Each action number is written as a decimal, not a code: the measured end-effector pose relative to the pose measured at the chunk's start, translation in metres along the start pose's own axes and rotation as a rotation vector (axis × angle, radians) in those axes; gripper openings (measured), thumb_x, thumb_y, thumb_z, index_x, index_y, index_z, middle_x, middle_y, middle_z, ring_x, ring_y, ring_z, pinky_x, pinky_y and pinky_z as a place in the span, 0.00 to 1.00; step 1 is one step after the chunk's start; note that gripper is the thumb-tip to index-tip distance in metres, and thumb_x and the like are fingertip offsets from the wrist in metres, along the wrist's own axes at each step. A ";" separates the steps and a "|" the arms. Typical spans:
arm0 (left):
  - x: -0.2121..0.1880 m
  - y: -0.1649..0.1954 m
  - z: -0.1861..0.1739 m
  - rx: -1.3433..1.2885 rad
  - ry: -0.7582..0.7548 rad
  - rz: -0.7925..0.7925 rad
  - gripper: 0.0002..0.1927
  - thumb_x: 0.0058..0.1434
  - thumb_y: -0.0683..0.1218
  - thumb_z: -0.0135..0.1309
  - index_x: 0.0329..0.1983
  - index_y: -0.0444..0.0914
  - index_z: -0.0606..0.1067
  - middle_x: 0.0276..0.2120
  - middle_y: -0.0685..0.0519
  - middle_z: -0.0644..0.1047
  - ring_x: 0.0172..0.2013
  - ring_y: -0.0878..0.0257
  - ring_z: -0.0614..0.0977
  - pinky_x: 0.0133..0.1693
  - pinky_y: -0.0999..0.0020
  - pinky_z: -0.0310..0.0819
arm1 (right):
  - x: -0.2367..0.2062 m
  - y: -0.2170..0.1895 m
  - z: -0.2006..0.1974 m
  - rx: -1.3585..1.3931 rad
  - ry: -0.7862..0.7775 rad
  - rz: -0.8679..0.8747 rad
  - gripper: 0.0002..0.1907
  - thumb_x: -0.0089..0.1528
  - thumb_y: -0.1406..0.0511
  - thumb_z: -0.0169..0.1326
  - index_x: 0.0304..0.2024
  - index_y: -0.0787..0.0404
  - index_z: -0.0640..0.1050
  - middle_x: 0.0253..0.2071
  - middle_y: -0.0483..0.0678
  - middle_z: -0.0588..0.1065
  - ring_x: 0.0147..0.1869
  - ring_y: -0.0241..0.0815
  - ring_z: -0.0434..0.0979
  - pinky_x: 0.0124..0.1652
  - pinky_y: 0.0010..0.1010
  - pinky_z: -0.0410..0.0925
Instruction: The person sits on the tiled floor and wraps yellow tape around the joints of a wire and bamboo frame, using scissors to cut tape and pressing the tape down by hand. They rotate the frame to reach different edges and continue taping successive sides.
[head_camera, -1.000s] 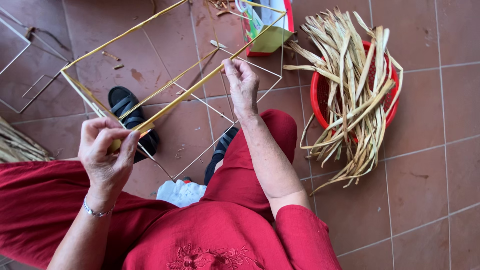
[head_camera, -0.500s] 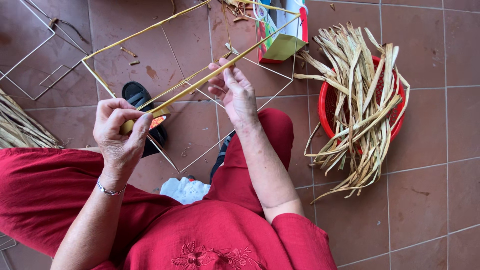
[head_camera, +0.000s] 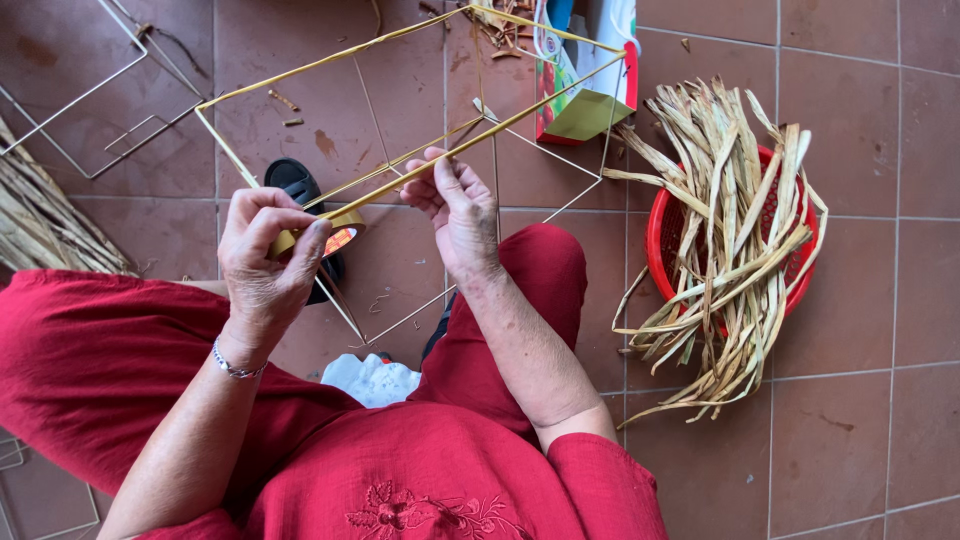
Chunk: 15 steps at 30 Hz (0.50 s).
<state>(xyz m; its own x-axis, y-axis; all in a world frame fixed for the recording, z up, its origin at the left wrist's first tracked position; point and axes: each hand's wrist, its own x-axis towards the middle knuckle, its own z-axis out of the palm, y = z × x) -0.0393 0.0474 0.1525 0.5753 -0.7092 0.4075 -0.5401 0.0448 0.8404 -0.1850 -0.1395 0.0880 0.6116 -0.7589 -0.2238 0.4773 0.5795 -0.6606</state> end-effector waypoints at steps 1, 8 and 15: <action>0.001 0.001 0.000 0.005 0.001 -0.003 0.09 0.65 0.36 0.66 0.42 0.35 0.77 0.45 0.51 0.71 0.42 0.65 0.75 0.42 0.73 0.72 | -0.004 0.003 0.006 -0.023 -0.002 0.001 0.10 0.70 0.66 0.54 0.52 0.65 0.76 0.46 0.55 0.80 0.43 0.40 0.83 0.48 0.35 0.78; 0.004 0.002 -0.005 0.009 0.015 -0.008 0.09 0.63 0.35 0.67 0.41 0.35 0.77 0.44 0.50 0.71 0.41 0.64 0.75 0.39 0.71 0.72 | -0.007 0.004 0.019 0.007 -0.036 0.069 0.11 0.69 0.69 0.56 0.53 0.65 0.77 0.48 0.55 0.81 0.44 0.41 0.84 0.48 0.36 0.79; 0.006 -0.001 -0.003 0.031 0.011 -0.008 0.08 0.62 0.36 0.67 0.40 0.34 0.78 0.45 0.49 0.72 0.42 0.63 0.77 0.41 0.70 0.75 | -0.009 0.016 0.023 -0.081 -0.133 0.082 0.12 0.69 0.67 0.56 0.54 0.66 0.77 0.47 0.56 0.81 0.44 0.43 0.84 0.47 0.36 0.78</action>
<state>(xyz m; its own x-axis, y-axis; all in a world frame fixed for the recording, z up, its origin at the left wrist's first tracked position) -0.0333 0.0454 0.1547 0.5860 -0.7020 0.4048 -0.5543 0.0171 0.8321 -0.1686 -0.1168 0.0957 0.7271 -0.6608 -0.1863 0.3728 0.6079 -0.7011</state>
